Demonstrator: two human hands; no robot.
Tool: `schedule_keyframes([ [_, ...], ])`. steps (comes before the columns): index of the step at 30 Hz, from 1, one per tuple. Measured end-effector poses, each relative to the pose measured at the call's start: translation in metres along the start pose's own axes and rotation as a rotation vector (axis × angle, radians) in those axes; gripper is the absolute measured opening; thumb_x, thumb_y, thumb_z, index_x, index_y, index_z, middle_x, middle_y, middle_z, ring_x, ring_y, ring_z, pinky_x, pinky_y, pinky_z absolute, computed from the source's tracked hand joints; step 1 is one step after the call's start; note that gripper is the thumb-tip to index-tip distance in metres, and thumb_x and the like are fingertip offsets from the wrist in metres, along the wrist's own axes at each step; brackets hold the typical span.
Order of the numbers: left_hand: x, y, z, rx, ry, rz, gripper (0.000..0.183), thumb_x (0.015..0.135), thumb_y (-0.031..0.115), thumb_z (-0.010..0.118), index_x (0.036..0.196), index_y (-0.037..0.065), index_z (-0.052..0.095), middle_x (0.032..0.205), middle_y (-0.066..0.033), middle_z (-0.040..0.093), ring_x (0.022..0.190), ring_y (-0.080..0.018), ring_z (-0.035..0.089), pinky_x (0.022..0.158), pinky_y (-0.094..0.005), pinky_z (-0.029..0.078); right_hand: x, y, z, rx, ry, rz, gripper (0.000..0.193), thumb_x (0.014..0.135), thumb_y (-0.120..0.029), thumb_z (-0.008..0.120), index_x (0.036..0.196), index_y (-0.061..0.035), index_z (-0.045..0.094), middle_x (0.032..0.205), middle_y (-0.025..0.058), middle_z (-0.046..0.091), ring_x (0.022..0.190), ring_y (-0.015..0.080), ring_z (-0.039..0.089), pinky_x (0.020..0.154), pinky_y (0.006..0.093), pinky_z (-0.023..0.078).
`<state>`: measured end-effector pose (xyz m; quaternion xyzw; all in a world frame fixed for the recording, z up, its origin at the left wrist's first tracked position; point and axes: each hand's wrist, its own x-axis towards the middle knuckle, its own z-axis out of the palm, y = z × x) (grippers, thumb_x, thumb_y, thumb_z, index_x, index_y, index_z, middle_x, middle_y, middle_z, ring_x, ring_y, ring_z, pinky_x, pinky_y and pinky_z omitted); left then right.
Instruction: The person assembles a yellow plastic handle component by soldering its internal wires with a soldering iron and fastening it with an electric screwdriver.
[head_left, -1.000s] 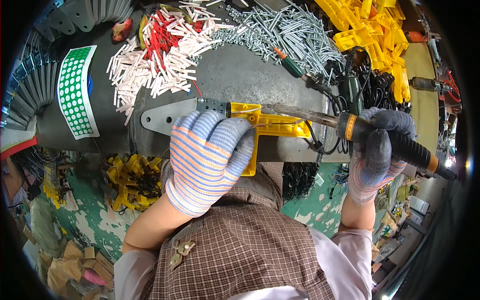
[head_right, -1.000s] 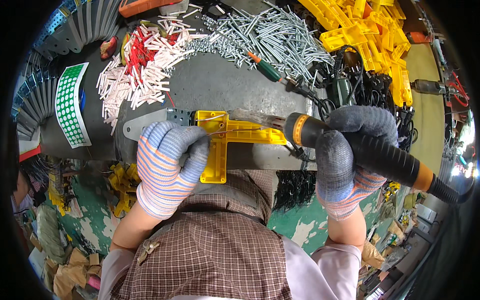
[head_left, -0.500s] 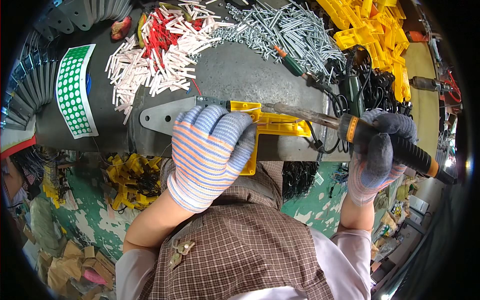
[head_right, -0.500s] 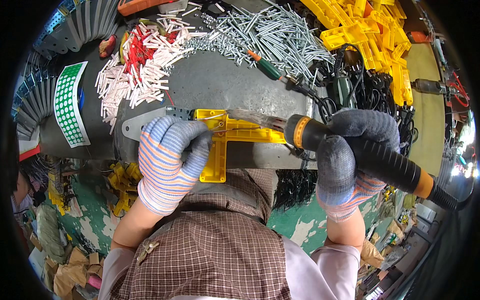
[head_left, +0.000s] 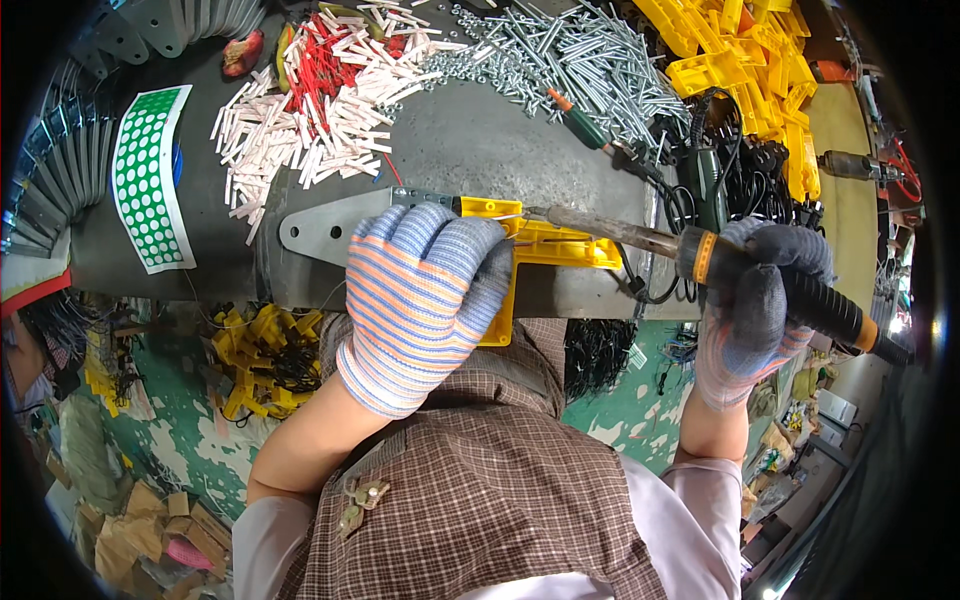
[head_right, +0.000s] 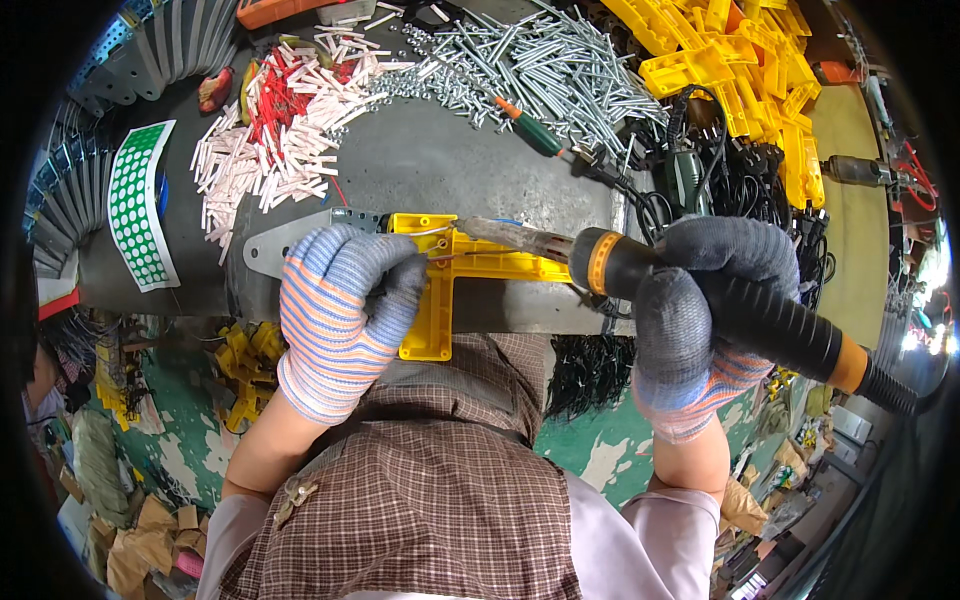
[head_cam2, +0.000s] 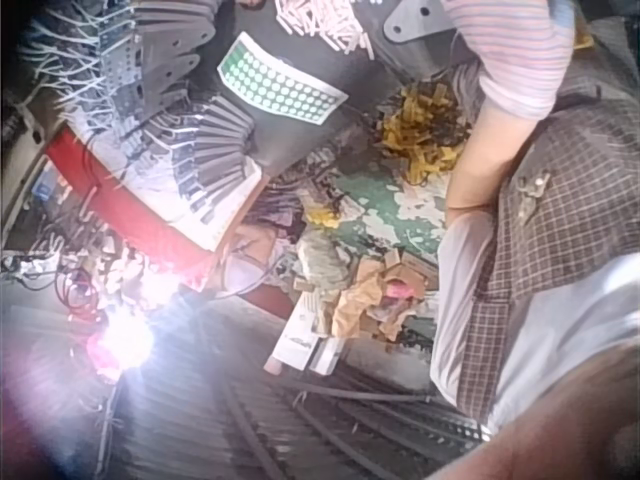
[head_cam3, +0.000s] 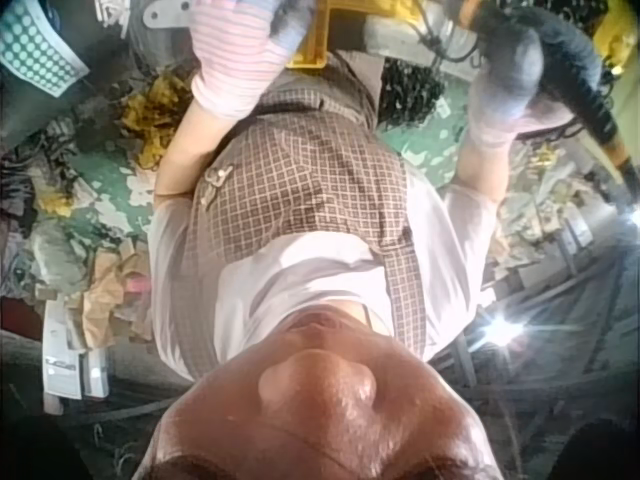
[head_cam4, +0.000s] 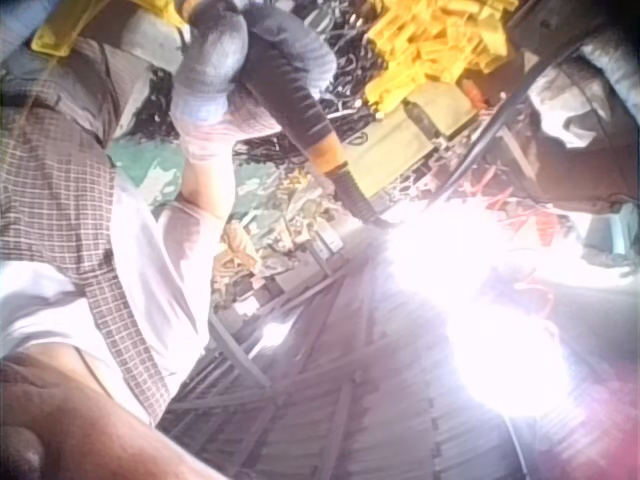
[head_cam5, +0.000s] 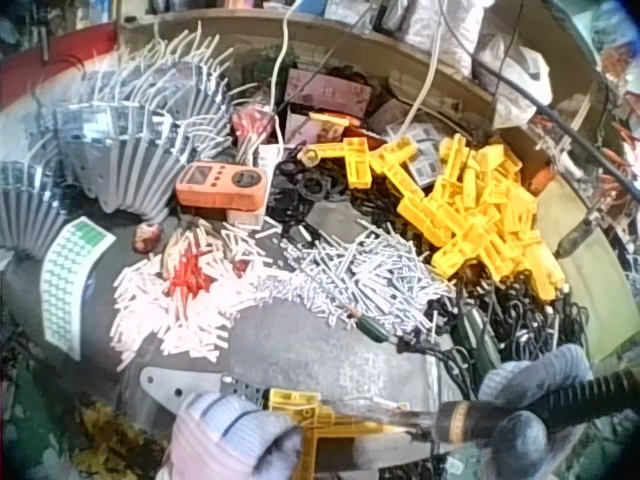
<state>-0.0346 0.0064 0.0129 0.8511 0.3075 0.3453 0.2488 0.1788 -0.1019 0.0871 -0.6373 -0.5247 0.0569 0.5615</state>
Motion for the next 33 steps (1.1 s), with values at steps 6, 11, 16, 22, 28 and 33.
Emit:
schedule_keyframes([
  [6, -0.007, 0.004, -0.004, 0.002, 0.021, 0.012, 0.021, 0.072, 0.019, 0.073, 0.089, 0.011, 0.065, 0.079, -0.0081, 0.058, 0.071, -0.0285, 0.056, 0.063, -0.0412, 0.043, 0.004, -0.005, -0.005, 0.228, 0.143, -0.012, 0.032, 0.079, -0.018, 0.073, 0.1, -0.0035, 0.053, 0.088, 0.0079, 0.056, 0.071, 0.0172, 0.058, 0.059, 0.0279, 0.051],
  [11, -0.016, 0.016, -0.014, 0.025, -0.043, 0.014, 0.022, 0.071, 0.021, 0.072, 0.09, 0.011, 0.065, 0.081, -0.007, 0.058, 0.072, -0.027, 0.056, 0.065, -0.0411, 0.043, -0.007, -0.011, -0.012, 0.179, 0.033, 0.001, 0.027, 0.09, -0.025, 0.062, 0.1, -0.0017, 0.052, 0.077, 0.011, 0.056, 0.064, 0.0207, 0.054, 0.054, 0.0314, 0.047],
  [16, -0.018, 0.015, -0.009, 0.033, -0.028, 0.033, 0.023, 0.071, 0.023, 0.072, 0.091, 0.012, 0.065, 0.081, -0.0063, 0.058, 0.073, -0.0262, 0.055, 0.066, -0.0411, 0.042, -0.01, -0.009, -0.001, 0.051, 0.121, -0.057, 0.031, 0.087, -0.026, 0.065, 0.099, -0.0012, 0.052, 0.073, 0.0105, 0.056, 0.061, 0.018, 0.052, 0.053, 0.0302, 0.047],
  [22, -0.012, 0.015, -0.009, 0.025, -0.022, 0.021, 0.022, 0.07, 0.009, 0.074, 0.09, 0.008, 0.065, 0.078, -0.0074, 0.06, 0.072, -0.028, 0.056, 0.068, -0.0399, 0.043, -0.019, -0.007, -0.016, 0.142, 0.064, 0.048, 0.038, 0.077, -0.02, 0.079, 0.101, -0.0036, 0.054, 0.091, 0.0098, 0.057, 0.083, 0.0205, 0.059, 0.077, 0.0365, 0.054],
  [28, -0.014, 0.011, -0.005, 0.024, -0.014, 0.023, 0.022, 0.071, 0.009, 0.074, 0.091, 0.008, 0.065, 0.079, -0.0081, 0.062, 0.072, -0.0283, 0.057, 0.068, -0.04, 0.044, -0.017, -0.006, -0.016, 0.148, 0.054, 0.026, 0.038, 0.077, -0.02, 0.079, 0.101, -0.0029, 0.054, 0.09, 0.0098, 0.057, 0.083, 0.0203, 0.059, 0.076, 0.0369, 0.054],
  [33, -0.014, 0.014, -0.008, 0.021, -0.01, 0.015, 0.023, 0.071, 0.009, 0.074, 0.091, 0.008, 0.065, 0.079, -0.0086, 0.062, 0.072, -0.0288, 0.058, 0.068, -0.0403, 0.044, -0.018, -0.007, -0.018, 0.086, 0.018, 0.004, 0.038, 0.077, -0.02, 0.079, 0.1, -0.003, 0.054, 0.091, 0.0102, 0.056, 0.082, 0.0203, 0.059, 0.076, 0.0373, 0.054],
])
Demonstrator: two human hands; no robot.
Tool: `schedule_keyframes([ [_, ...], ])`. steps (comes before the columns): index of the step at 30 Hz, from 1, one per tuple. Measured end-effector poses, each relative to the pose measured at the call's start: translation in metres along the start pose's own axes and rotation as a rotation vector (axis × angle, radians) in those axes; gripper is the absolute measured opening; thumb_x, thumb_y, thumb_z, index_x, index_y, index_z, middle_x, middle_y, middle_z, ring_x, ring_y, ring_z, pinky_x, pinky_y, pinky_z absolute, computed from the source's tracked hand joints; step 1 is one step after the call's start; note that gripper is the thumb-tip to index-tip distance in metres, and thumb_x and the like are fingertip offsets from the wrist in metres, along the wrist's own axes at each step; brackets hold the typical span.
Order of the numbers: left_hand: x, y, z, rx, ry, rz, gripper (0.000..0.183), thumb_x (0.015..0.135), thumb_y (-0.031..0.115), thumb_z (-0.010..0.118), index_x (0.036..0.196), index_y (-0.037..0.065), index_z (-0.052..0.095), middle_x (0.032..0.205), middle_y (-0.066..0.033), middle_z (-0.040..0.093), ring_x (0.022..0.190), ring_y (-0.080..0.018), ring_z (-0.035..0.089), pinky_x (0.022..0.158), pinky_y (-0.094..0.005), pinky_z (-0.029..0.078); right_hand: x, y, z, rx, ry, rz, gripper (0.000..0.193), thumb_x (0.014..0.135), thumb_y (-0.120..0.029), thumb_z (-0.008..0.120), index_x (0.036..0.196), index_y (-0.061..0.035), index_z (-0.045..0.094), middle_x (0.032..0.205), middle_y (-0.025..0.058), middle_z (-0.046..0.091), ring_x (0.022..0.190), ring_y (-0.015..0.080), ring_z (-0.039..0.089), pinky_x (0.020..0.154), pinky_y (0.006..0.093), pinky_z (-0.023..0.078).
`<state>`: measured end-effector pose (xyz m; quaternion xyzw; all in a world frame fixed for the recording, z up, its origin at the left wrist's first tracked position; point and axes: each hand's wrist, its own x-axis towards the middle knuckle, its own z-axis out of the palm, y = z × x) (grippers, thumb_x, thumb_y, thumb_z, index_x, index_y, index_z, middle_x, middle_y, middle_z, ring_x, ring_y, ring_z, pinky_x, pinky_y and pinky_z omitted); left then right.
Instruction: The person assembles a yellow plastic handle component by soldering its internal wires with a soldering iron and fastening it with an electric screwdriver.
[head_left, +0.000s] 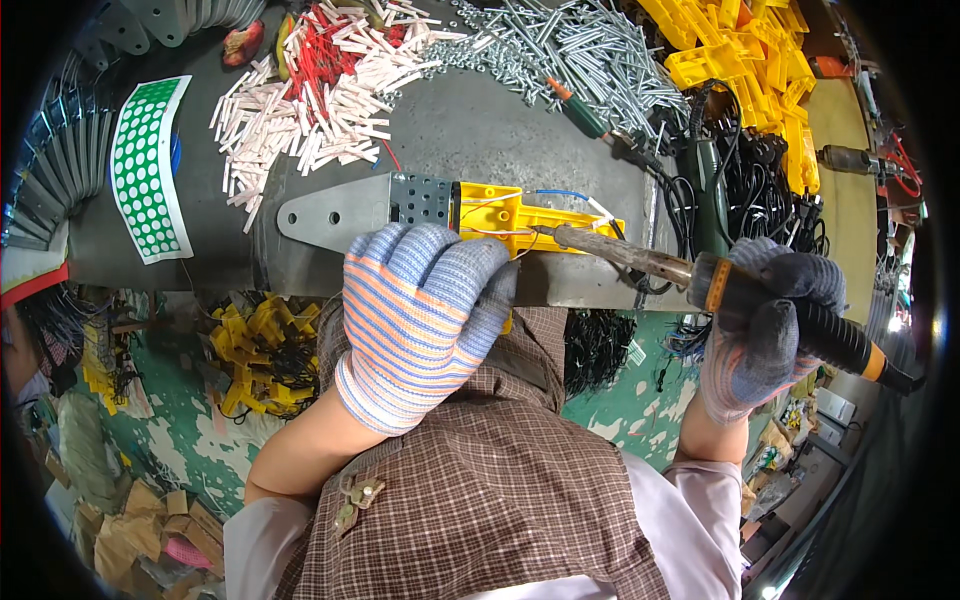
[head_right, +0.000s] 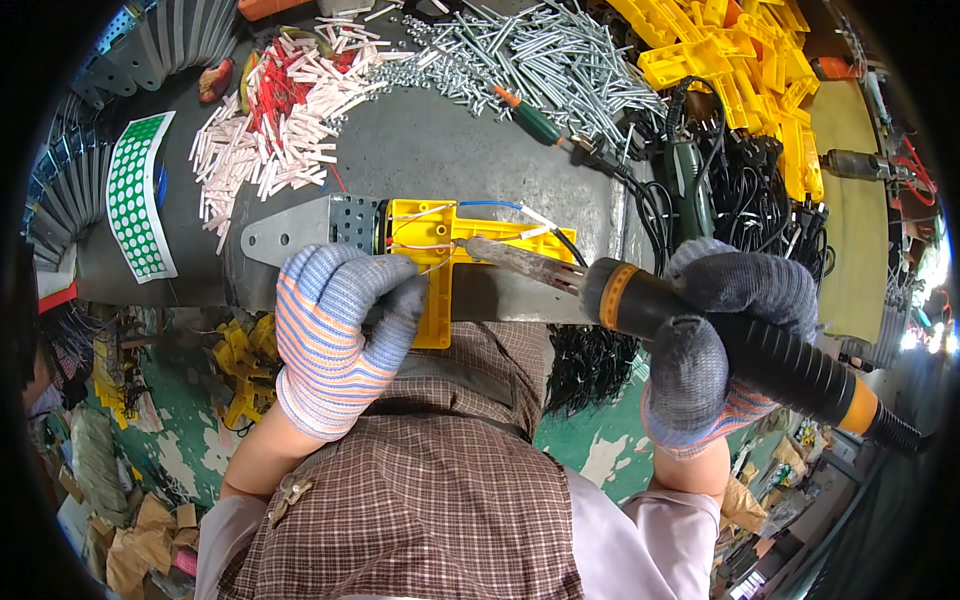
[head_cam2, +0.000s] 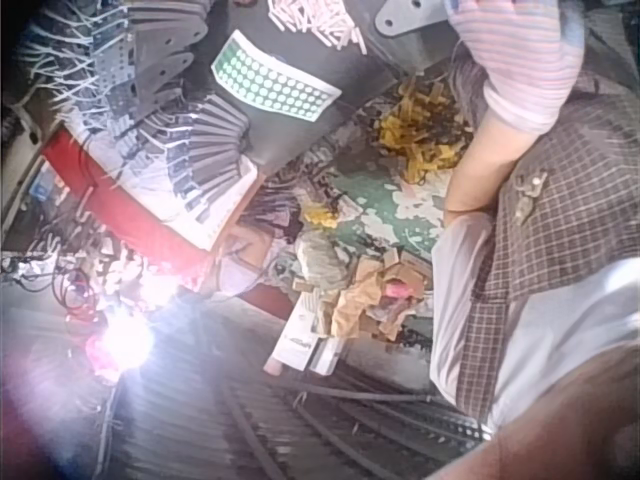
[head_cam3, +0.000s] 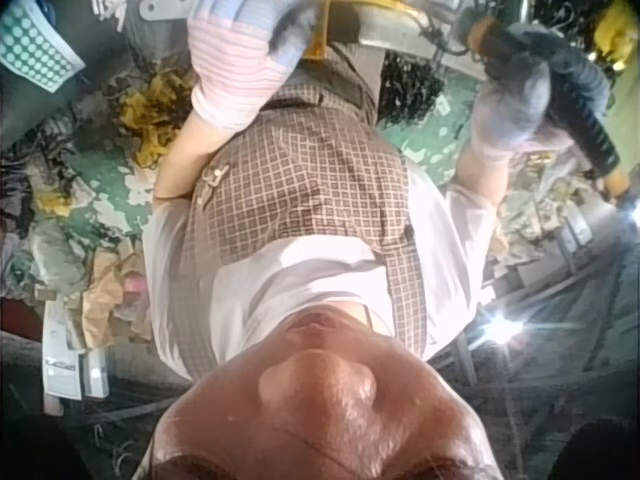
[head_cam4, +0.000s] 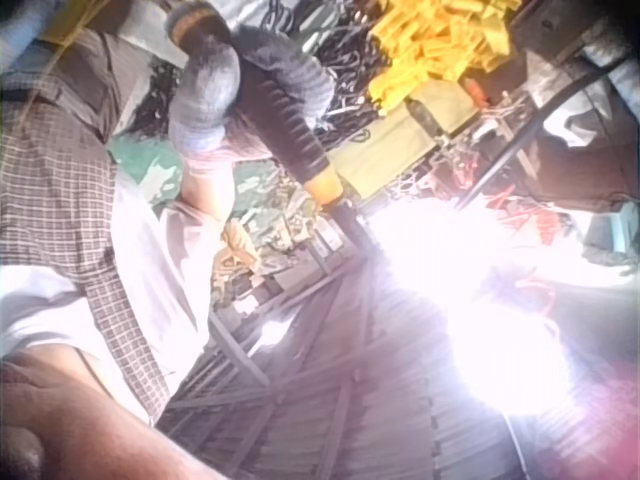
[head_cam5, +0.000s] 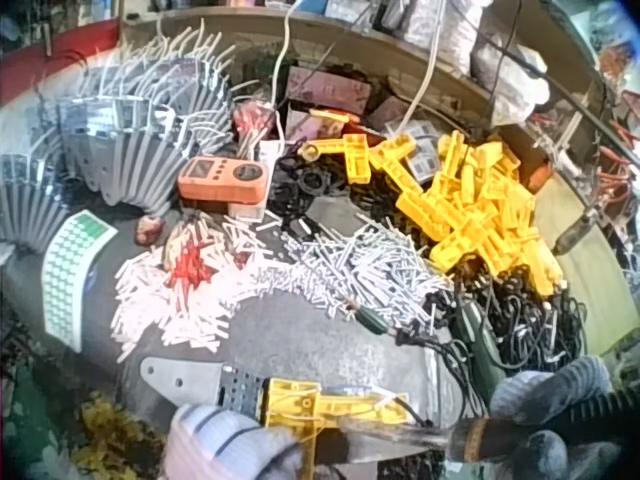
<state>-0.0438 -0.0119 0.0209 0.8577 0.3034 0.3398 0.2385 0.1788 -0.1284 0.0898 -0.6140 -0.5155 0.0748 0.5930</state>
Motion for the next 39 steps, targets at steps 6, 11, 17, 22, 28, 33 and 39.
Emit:
schedule_keyframes([
  [6, 0.001, -0.003, 0.005, 0.013, 0.01, 0.02, 0.021, 0.072, 0.009, 0.074, 0.091, 0.008, 0.065, 0.079, -0.0083, 0.062, 0.071, -0.0285, 0.058, 0.067, -0.0399, 0.044, -0.001, 0.0, 0.004, 0.02, 0.039, -0.011, 0.038, 0.077, -0.02, 0.079, 0.1, -0.003, 0.054, 0.09, 0.0099, 0.056, 0.081, 0.0203, 0.059, 0.076, 0.0361, 0.053],
  [11, -0.001, -0.007, 0.01, 0.022, 0.036, 0.011, 0.022, 0.071, 0.022, 0.073, 0.089, 0.013, 0.065, 0.079, -0.0069, 0.057, 0.072, -0.0274, 0.055, 0.064, -0.0413, 0.042, 0.001, -0.004, 0.003, 0.055, 0.02, 0.04, 0.039, 0.078, -0.021, 0.079, 0.101, -0.0032, 0.053, 0.09, 0.0087, 0.056, 0.082, 0.0198, 0.059, 0.077, 0.0364, 0.053],
  [17, 0.004, -0.002, 0.01, 0.008, 0.026, 0.011, 0.02, 0.072, 0.009, 0.074, 0.09, 0.008, 0.066, 0.08, -0.0087, 0.061, 0.072, -0.0286, 0.058, 0.068, -0.0397, 0.044, -0.002, 0.0, -0.001, 0.062, 0.026, 0.059, 0.043, 0.077, -0.024, 0.08, 0.103, -0.0033, 0.053, 0.091, 0.0086, 0.056, 0.081, 0.0199, 0.059, 0.078, 0.0362, 0.053],
  [22, 0.001, -0.002, 0.008, 0.009, 0.017, 0.012, 0.02, 0.072, 0.009, 0.074, 0.089, 0.009, 0.065, 0.079, -0.0081, 0.061, 0.073, -0.0289, 0.058, 0.068, -0.0397, 0.044, -0.003, -0.003, 0.0, 0.039, 0.049, 0.053, 0.043, 0.077, -0.025, 0.08, 0.102, -0.0036, 0.053, 0.089, 0.0081, 0.056, 0.08, 0.0195, 0.058, 0.078, 0.0365, 0.052],
  [28, -0.004, -0.004, 0.008, 0.007, 0.022, 0.018, 0.024, 0.071, 0.019, 0.074, 0.092, 0.012, 0.064, 0.081, -0.0069, 0.057, 0.07, -0.0274, 0.056, 0.063, -0.0411, 0.043, 0.001, -0.004, 0.006, 0.049, 0.059, 0.009, 0.034, 0.082, -0.026, 0.071, 0.098, -0.0024, 0.052, 0.074, 0.0069, 0.054, 0.061, 0.0157, 0.051, 0.061, 0.0308, 0.046],
  [33, 0.022, -0.028, -0.029, 0.096, 0.165, 0.013, 0.02, 0.077, 0.009, 0.072, 0.095, 0.008, 0.065, 0.082, -0.0088, 0.063, 0.071, -0.025, 0.06, 0.063, -0.0364, 0.048, 0.022, -0.006, -0.008, 0.221, -0.039, 0.06, 0.034, 0.085, -0.027, 0.071, 0.099, -0.0019, 0.052, 0.078, 0.0067, 0.055, 0.067, 0.0195, 0.058, 0.068, 0.036, 0.051],
  [39, 0.126, -0.106, -0.043, 0.418, 0.355, -0.035, 0.022, 0.088, 0.02, 0.066, 0.104, 0.005, 0.066, 0.091, -0.0144, 0.067, 0.086, -0.0289, 0.065, 0.081, -0.0363, 0.05, 0.068, 0.015, 0.034, -0.193, 0.303, -0.173, 0.021, 0.089, -0.018, 0.06, 0.094, 0.0023, 0.059, 0.076, 0.0091, 0.057, 0.055, 0.0177, 0.054, 0.053, 0.0276, 0.046],
])
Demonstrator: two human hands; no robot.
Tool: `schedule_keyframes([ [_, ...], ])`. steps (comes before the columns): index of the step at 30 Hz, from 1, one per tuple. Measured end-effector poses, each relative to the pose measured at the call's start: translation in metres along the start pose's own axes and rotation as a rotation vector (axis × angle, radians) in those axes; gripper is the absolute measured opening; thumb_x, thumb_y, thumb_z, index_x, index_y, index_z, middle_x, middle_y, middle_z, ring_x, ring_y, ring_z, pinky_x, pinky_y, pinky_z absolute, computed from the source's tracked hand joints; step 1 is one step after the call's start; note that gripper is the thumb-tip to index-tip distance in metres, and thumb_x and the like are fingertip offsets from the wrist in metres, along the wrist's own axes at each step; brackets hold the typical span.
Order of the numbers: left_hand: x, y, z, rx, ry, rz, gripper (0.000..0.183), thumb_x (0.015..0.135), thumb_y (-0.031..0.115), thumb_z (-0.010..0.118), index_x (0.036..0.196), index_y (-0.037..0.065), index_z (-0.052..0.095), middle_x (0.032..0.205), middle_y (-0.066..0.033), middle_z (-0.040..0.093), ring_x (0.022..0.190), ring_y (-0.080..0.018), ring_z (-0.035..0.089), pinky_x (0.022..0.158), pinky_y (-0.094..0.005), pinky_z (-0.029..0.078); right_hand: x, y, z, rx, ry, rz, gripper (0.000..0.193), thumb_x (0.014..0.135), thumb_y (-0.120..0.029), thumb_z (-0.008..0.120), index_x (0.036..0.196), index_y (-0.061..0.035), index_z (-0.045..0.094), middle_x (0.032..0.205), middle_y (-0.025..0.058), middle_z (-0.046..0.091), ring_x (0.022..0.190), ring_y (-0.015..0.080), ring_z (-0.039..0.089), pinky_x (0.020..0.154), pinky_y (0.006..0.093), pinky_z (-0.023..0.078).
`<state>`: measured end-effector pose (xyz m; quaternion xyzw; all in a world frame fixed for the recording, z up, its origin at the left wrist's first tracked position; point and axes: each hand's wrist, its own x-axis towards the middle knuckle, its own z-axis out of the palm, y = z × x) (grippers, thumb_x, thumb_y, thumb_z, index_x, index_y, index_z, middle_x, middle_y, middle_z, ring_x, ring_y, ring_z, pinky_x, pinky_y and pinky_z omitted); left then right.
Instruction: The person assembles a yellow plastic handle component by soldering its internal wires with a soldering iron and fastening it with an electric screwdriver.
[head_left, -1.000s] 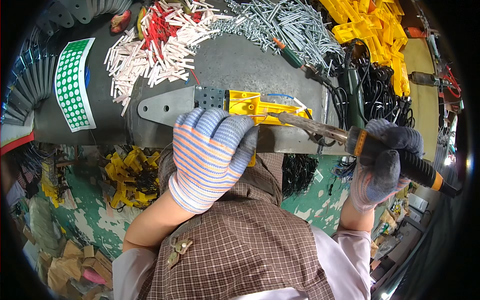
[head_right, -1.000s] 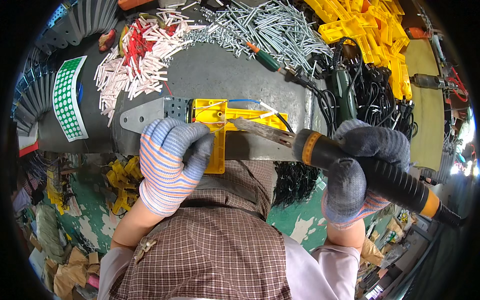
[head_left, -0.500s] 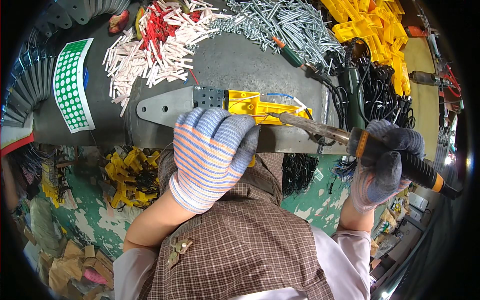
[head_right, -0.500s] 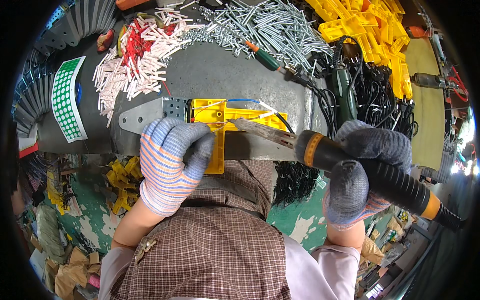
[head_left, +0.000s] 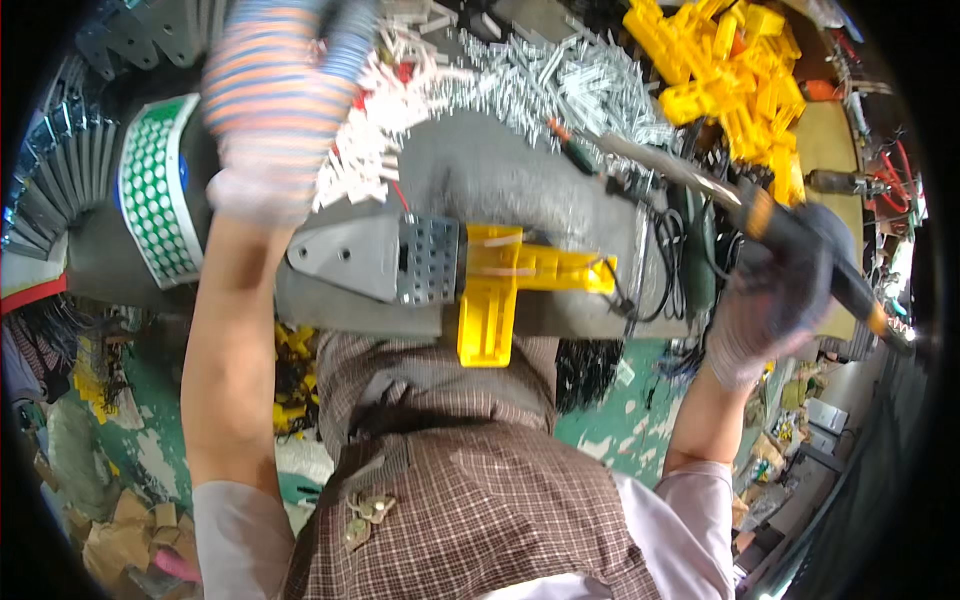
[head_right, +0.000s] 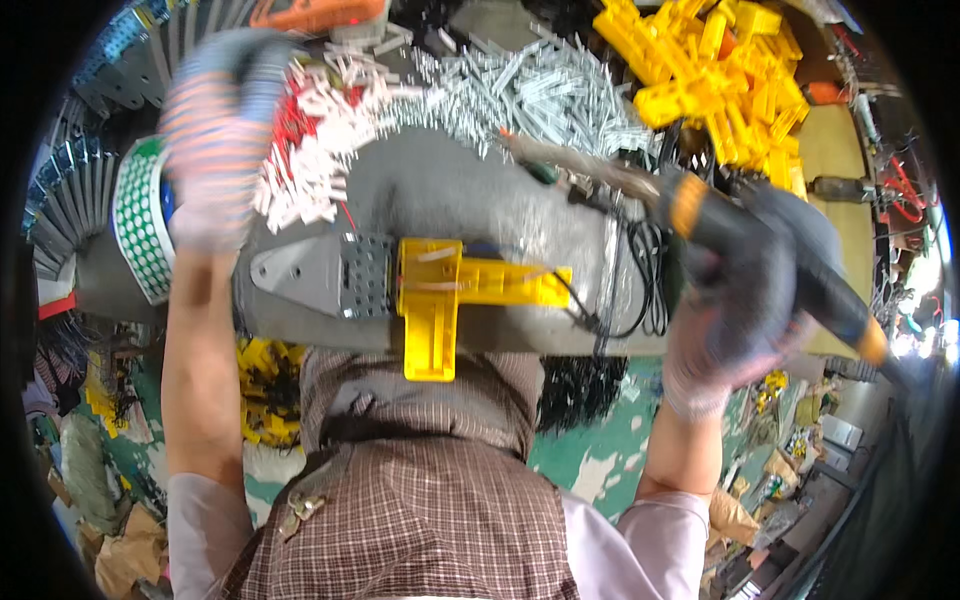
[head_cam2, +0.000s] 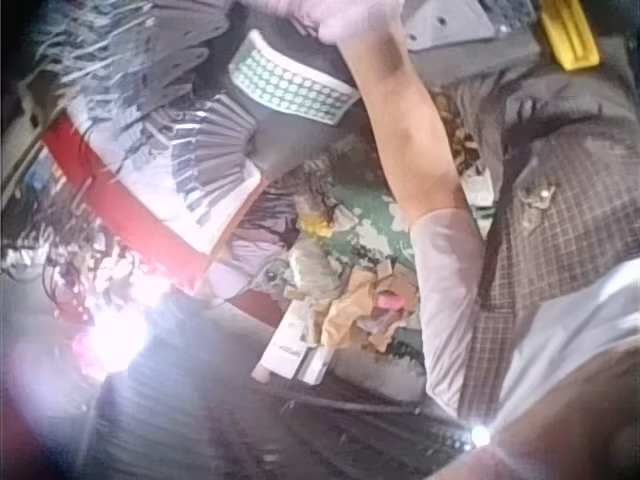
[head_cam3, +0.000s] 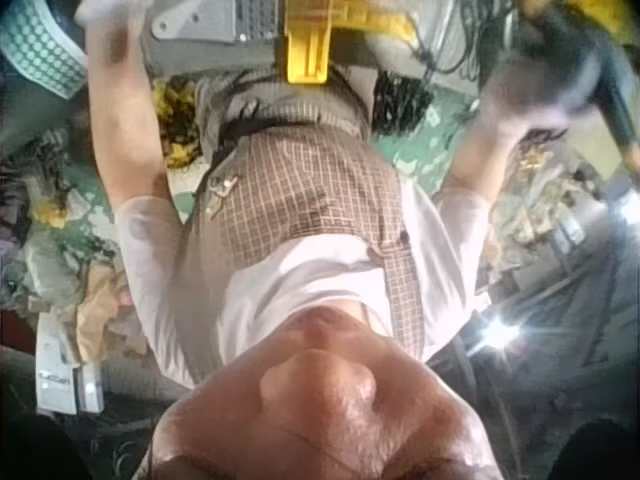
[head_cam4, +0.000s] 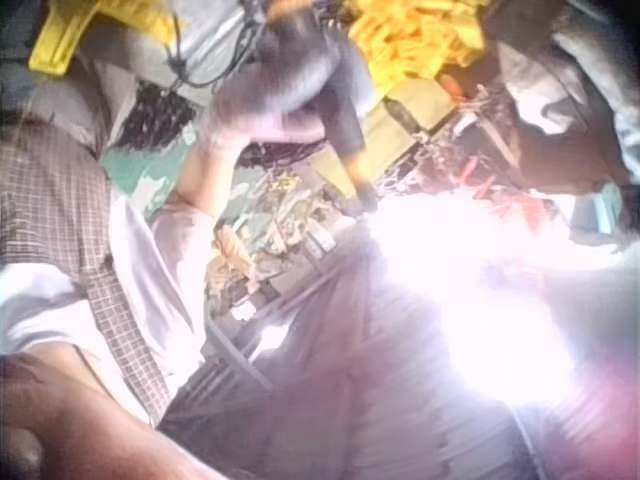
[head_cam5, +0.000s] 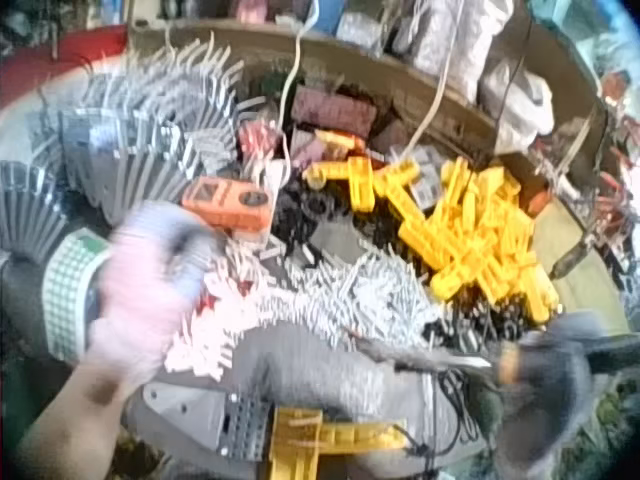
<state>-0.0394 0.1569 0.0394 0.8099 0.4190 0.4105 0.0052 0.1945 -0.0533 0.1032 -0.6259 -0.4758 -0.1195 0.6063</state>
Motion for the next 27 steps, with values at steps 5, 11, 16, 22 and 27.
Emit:
schedule_keyframes([
  [5, -0.024, 0.019, 0.02, -0.162, -0.261, 0.128, 0.047, 0.082, 0.037, 0.067, 0.124, 0.017, 0.058, 0.134, -0.0172, 0.048, 0.126, -0.0392, 0.042, 0.106, -0.0502, 0.033, 0.02, 0.028, 0.058, 0.132, -0.281, 0.1, 0.027, 0.085, -0.011, 0.071, 0.107, -0.0002, 0.06, 0.098, 0.0093, 0.066, 0.088, 0.0128, 0.061, 0.079, 0.0272, 0.05],
  [11, -0.071, 0.044, -0.071, -0.48, -0.114, -0.058, 0.025, 0.081, 0.013, 0.07, 0.104, 0.006, 0.065, 0.115, -0.0158, 0.057, 0.112, -0.034, 0.054, 0.096, -0.042, 0.044, 0.041, 0.068, 0.13, 0.33, -0.432, -0.089, 0.031, 0.082, -0.002, 0.071, 0.11, -0.003, 0.058, 0.1, 0.0083, 0.067, 0.093, 0.0184, 0.066, 0.083, 0.0319, 0.052],
  [16, -0.095, 0.05, -0.068, -0.61, -0.156, -0.095, 0.019, 0.078, 0.013, 0.072, 0.096, 0.008, 0.067, 0.102, -0.0112, 0.061, 0.098, -0.032, 0.059, 0.087, -0.0417, 0.048, 0.064, 0.096, 0.171, -0.374, -0.705, -0.394, 0.046, 0.072, -0.007, 0.07, 0.115, -0.015, 0.058, 0.108, 0.0126, 0.062, 0.098, 0.0322, 0.06, 0.082, 0.0382, 0.05],
  [22, -0.091, 0.055, -0.077, -0.615, -0.256, -0.069, 0.017, 0.08, 0.008, 0.07, 0.096, 0.006, 0.066, 0.104, -0.0121, 0.061, 0.098, -0.0316, 0.059, 0.089, -0.0406, 0.047, 0.034, 0.069, 0.122, -0.462, -0.608, -0.371, 0.046, 0.079, -0.006, 0.058, 0.124, -0.0157, 0.057, 0.111, 0.014, 0.063, 0.104, 0.0347, 0.058, 0.09, 0.044, 0.047],
  [27, -0.093, 0.055, -0.059, -0.797, -0.278, -0.216, 0.019, 0.085, 0.0, 0.061, 0.104, 0.001, 0.063, 0.106, -0.0117, 0.061, 0.101, -0.0237, 0.058, 0.092, -0.0343, 0.044, -0.037, 0.04, -0.004, -0.299, -0.658, -0.035, 0.017, 0.08, -0.005, 0.065, 0.097, -0.0018, 0.065, 0.095, 0.0144, 0.065, 0.093, 0.034, 0.061, 0.083, 0.0389, 0.049],
])
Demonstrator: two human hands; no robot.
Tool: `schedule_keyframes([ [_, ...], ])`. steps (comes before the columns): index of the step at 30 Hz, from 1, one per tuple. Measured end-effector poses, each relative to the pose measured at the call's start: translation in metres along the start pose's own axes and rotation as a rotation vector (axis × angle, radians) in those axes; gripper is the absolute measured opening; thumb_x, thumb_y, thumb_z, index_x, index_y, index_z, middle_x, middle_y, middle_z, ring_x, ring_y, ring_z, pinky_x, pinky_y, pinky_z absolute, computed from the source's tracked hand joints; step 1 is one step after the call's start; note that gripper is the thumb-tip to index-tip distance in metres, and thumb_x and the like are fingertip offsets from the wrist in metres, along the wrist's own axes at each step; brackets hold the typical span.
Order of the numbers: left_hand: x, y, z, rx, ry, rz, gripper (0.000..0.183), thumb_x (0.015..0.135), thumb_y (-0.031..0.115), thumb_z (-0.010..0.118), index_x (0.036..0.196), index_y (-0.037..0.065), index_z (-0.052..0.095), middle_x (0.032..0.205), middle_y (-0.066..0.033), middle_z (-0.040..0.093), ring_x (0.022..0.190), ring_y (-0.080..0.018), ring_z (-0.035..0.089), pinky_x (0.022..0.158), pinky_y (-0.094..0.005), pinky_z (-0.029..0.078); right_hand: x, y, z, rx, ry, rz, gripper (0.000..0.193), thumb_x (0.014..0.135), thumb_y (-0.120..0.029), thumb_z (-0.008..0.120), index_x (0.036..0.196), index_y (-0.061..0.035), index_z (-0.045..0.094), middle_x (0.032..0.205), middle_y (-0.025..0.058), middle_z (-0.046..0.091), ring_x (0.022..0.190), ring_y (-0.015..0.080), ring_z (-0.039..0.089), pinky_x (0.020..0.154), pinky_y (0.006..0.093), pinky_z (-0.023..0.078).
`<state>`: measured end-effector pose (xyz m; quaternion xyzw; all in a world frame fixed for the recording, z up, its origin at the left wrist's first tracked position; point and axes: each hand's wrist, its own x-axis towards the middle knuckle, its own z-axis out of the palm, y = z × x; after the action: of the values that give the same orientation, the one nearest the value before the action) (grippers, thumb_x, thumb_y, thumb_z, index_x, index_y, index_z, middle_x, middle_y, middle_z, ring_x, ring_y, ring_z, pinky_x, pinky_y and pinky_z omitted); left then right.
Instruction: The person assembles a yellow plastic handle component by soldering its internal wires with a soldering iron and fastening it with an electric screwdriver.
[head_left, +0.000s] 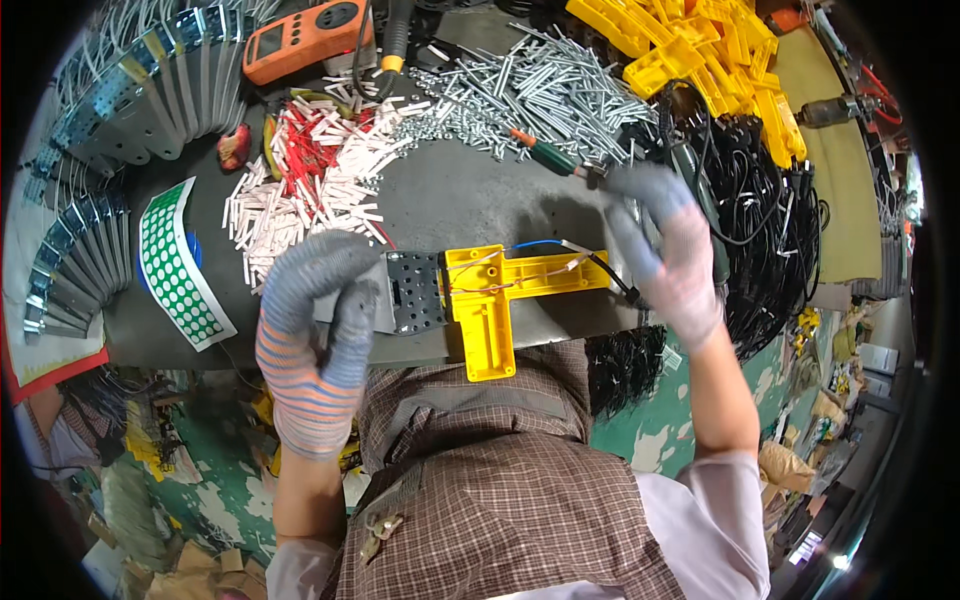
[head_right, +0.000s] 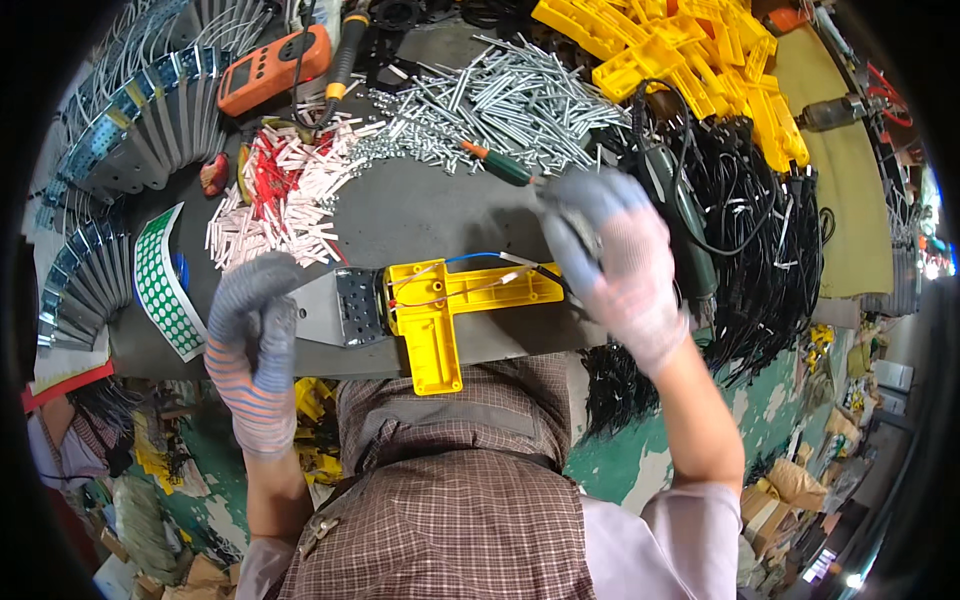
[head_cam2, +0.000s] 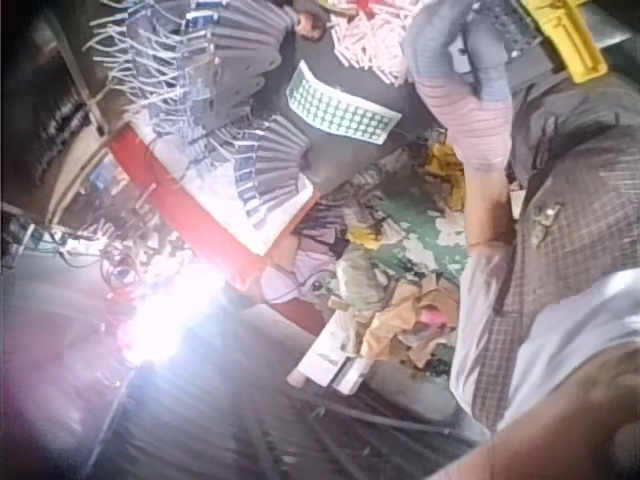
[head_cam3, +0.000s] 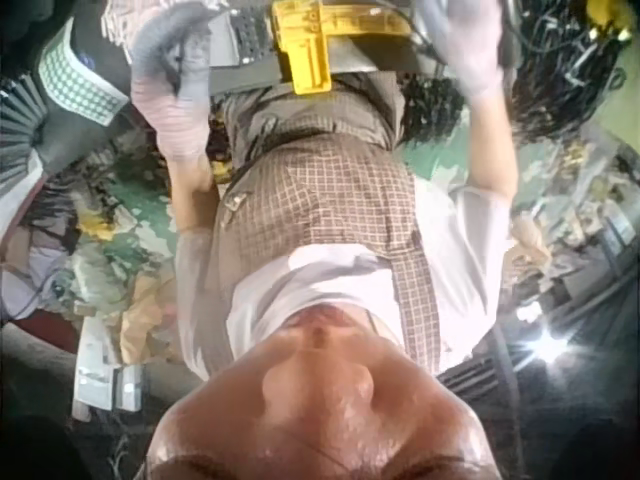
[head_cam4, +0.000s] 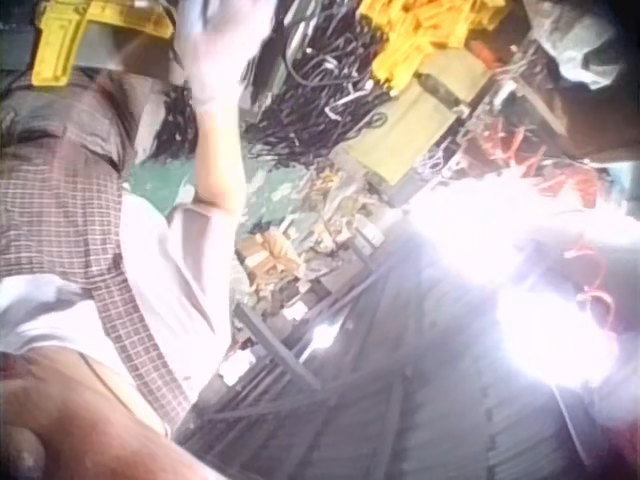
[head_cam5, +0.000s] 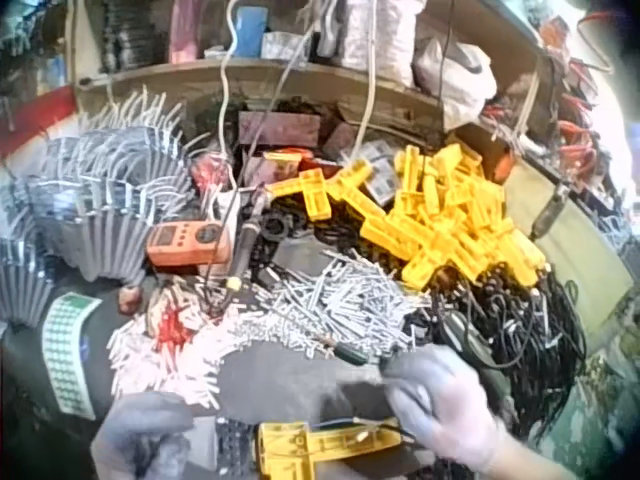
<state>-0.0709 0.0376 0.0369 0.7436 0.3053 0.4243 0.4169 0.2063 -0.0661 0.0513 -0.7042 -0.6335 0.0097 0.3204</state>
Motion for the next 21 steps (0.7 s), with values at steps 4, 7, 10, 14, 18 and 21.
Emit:
schedule_keyframes([
  [4, 0.03, 0.017, 0.016, -0.123, -0.071, -0.056, 0.019, 0.087, 0.0, 0.059, 0.106, -0.001, 0.062, 0.105, -0.0105, 0.063, 0.1, -0.019, 0.058, 0.091, -0.0311, 0.044, -0.048, -0.009, 0.0, 0.032, -0.093, 0.103, 0.026, 0.08, -0.012, 0.067, 0.106, -0.0048, 0.067, 0.104, 0.0156, 0.063, 0.092, 0.0343, 0.061, 0.086, 0.0408, 0.048],
  [7, 0.05, 0.025, 0.037, -0.183, -0.157, -0.115, 0.018, 0.088, 0.004, 0.059, 0.105, -0.002, 0.062, 0.1, -0.0092, 0.064, 0.095, -0.0158, 0.059, 0.089, -0.0278, 0.045, -0.054, 0.001, 0.015, -0.054, -0.047, -0.028, 0.026, 0.076, -0.011, 0.071, 0.101, -0.0068, 0.066, 0.101, 0.0112, 0.064, 0.093, 0.0314, 0.061, 0.082, 0.0392, 0.048],
  [10, 0.062, 0.027, 0.055, -0.241, -0.395, -0.122, 0.019, 0.093, 0.013, 0.058, 0.103, -0.002, 0.063, 0.099, -0.012, 0.065, 0.088, -0.0199, 0.063, 0.082, -0.0319, 0.049, -0.058, 0.0, 0.014, -0.091, 0.11, -0.125, 0.027, 0.072, -0.011, 0.072, 0.098, -0.0084, 0.065, 0.1, 0.0081, 0.065, 0.093, 0.0297, 0.061, 0.082, 0.0408, 0.048],
  [14, 0.075, 0.025, 0.08, 0.186, -0.844, 0.049, 0.028, 0.094, 0.028, 0.056, 0.105, 0.004, 0.064, 0.093, -0.0152, 0.064, 0.093, -0.0306, 0.062, 0.083, -0.0369, 0.048, -0.06, 0.0, 0.012, -0.147, 0.119, -0.172, 0.029, 0.07, -0.011, 0.071, 0.098, -0.0093, 0.065, 0.1, 0.0067, 0.065, 0.093, 0.0298, 0.061, 0.082, 0.0431, 0.048],
  [18, 0.081, 0.038, 0.1, 0.297, -1.184, -0.137, 0.028, 0.094, 0.029, 0.055, 0.096, 0.003, 0.065, 0.088, -0.0162, 0.064, 0.088, -0.0335, 0.061, 0.078, -0.0389, 0.048, -0.053, -0.005, 0.008, -0.16, 0.134, -0.186, 0.029, 0.068, -0.013, 0.071, 0.097, -0.0106, 0.065, 0.1, 0.0053, 0.064, 0.095, 0.0291, 0.06, 0.084, 0.0438, 0.047],
  [21, 0.074, 0.026, 0.097, 0.151, -1.102, -0.049, 0.026, 0.092, 0.027, 0.056, 0.094, 0.003, 0.065, 0.088, -0.0159, 0.063, 0.086, -0.0341, 0.06, 0.078, -0.0392, 0.048, -0.054, -0.001, -0.003, -0.238, 0.114, -0.216, 0.029, 0.067, -0.015, 0.07, 0.095, -0.0132, 0.065, 0.1, 0.0034, 0.064, 0.096, 0.0272, 0.059, 0.084, 0.043, 0.046],
])
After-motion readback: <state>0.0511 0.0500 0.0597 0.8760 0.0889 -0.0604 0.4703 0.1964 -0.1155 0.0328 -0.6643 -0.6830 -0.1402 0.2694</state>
